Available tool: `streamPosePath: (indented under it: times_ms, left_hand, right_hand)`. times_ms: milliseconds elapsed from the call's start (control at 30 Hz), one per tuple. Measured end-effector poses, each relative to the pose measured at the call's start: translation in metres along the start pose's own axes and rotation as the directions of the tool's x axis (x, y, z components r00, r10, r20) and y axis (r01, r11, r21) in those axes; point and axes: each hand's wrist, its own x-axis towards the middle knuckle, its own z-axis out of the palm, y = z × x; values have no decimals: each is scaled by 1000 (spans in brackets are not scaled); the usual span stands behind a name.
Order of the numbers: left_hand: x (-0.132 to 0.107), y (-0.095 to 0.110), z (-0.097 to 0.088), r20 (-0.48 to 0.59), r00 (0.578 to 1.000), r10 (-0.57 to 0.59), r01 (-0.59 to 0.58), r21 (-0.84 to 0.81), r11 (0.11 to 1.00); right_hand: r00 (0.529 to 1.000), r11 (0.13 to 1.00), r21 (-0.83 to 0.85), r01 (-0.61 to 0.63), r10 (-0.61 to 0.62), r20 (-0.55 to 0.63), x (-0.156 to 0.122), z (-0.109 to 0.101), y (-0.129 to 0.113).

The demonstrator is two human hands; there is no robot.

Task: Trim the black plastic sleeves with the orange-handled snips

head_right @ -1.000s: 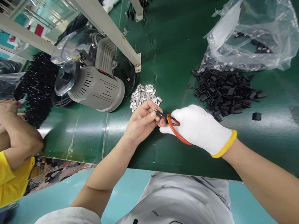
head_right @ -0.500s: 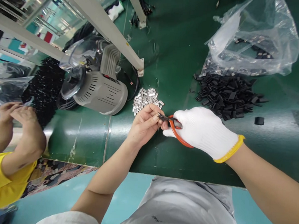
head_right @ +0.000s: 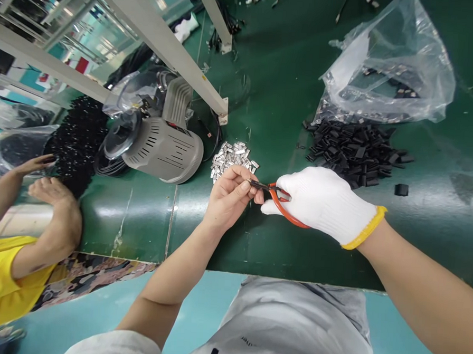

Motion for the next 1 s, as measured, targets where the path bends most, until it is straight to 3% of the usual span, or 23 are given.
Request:
streamPosePath:
  times_ms: [133,300,500,633,767,1000]
  left_hand:
    - [-1,-2,0,9,1000,-8,8,1,1000]
    - [-1,-3,0,37,999,15,-14,-25,1000]
    - [1,-1,2,29,999,21,-20,-36,999]
    - [1,2,1,-14,999,35,-35,-8,999]
    - [-2,3,-2,-47,998,38,-33,111,993]
    - [-3,3,-3,-61,990,-128,136,166,977]
  right_hand:
    - [995,1000,18,-9,7,101,0,-1,1]
    - [997,998,4,67,-67,32,0,5,4]
    - [995,996,74,47,-53,87,0,0,-1]
    - [996,996,-84,-13,6,-86,-5,6,-6]
    - [963,973,-213,-88,28,-269,-10,17,-7]
    - [944,962,-268,-60,-33,-329,-9,23,-7]
